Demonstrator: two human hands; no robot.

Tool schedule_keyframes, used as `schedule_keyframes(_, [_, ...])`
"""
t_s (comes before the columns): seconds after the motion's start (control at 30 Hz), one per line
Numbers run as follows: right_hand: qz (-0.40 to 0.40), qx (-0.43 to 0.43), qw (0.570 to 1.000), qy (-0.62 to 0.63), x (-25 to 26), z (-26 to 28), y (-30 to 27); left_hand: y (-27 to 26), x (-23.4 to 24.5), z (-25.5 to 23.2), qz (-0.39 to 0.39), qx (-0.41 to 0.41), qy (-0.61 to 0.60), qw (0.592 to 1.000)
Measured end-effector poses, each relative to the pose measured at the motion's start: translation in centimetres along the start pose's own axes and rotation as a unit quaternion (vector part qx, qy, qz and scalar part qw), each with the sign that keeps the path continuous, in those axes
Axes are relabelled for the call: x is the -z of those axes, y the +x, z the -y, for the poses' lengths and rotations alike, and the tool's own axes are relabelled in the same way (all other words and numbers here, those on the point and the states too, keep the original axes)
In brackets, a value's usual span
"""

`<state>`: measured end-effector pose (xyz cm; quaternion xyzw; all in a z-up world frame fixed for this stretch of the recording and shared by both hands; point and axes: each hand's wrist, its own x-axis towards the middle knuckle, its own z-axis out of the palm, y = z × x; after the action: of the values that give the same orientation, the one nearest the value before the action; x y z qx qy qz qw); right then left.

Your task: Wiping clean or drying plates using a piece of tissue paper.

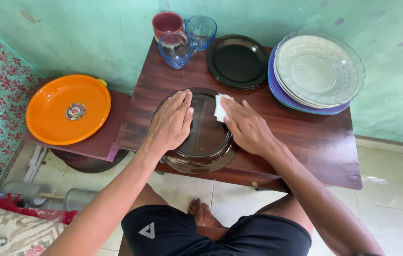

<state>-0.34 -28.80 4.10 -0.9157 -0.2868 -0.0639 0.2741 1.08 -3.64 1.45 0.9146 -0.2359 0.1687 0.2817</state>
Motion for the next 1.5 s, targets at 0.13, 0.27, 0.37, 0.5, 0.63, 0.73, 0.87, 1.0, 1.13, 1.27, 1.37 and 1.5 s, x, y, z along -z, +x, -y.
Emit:
schedule_keyframes(0.13, [-0.038,-0.049,0.990,-0.128,-2.6,4.1,-6.9,0.5,-0.1,-0.1,-0.007,0.000,-0.003,1.000])
schedule_keyframes(0.27, [-0.066,-0.091,0.978,-0.173,-4.8,8.1,-9.9,-0.3,-0.3,-0.2,-0.014,-0.005,-0.011,1.000])
schedule_keyframes(0.37, [-0.076,-0.101,0.978,-0.166,-4.7,7.5,-9.0,0.0,0.1,-0.1,-0.017,-0.018,-0.018,1.000])
schedule_keyframes(0.5, [-0.085,-0.104,0.989,-0.069,-2.9,4.6,-4.8,-0.2,0.1,-0.1,-0.020,-0.015,-0.026,0.999])
schedule_keyframes(0.63, [-0.054,-0.096,0.991,-0.078,-3.5,3.4,0.3,-0.2,-0.3,0.2,-0.036,0.002,-0.028,0.999])
schedule_keyframes(0.73, [-0.042,-0.047,0.990,-0.128,-4.4,3.3,3.1,-0.4,-0.2,0.9,-0.042,0.021,-0.055,0.997])
schedule_keyframes(0.87, [-0.028,0.013,0.988,-0.153,-4.8,3.1,4.8,-2.9,3.0,2.6,-0.036,0.006,-0.144,0.989])
schedule_keyframes(1.0, [-0.011,0.016,0.988,-0.154,-4.8,3.5,5.7,-6.4,6.6,4.4,0.072,0.005,-0.021,0.997])
schedule_keyframes(1.13, [0.024,0.048,0.989,-0.136,-6.2,5.5,8.1,-7.9,5.9,5.4,0.124,0.043,0.039,0.991])
schedule_keyframes(1.27, [0.075,0.194,0.968,-0.141,-5.8,8.9,5.2,-8.1,5.5,6.2,0.104,0.014,0.050,0.993])
schedule_keyframes(1.37, [0.096,0.219,0.963,-0.122,-4.1,9.0,0.6,-8.4,5.2,6.2,0.103,0.008,0.045,0.994])
schedule_keyframes(1.5, [0.094,0.151,0.964,-0.197,-2.4,4.7,-2.2,-8.3,4.8,6.4,0.106,0.003,0.053,0.993])
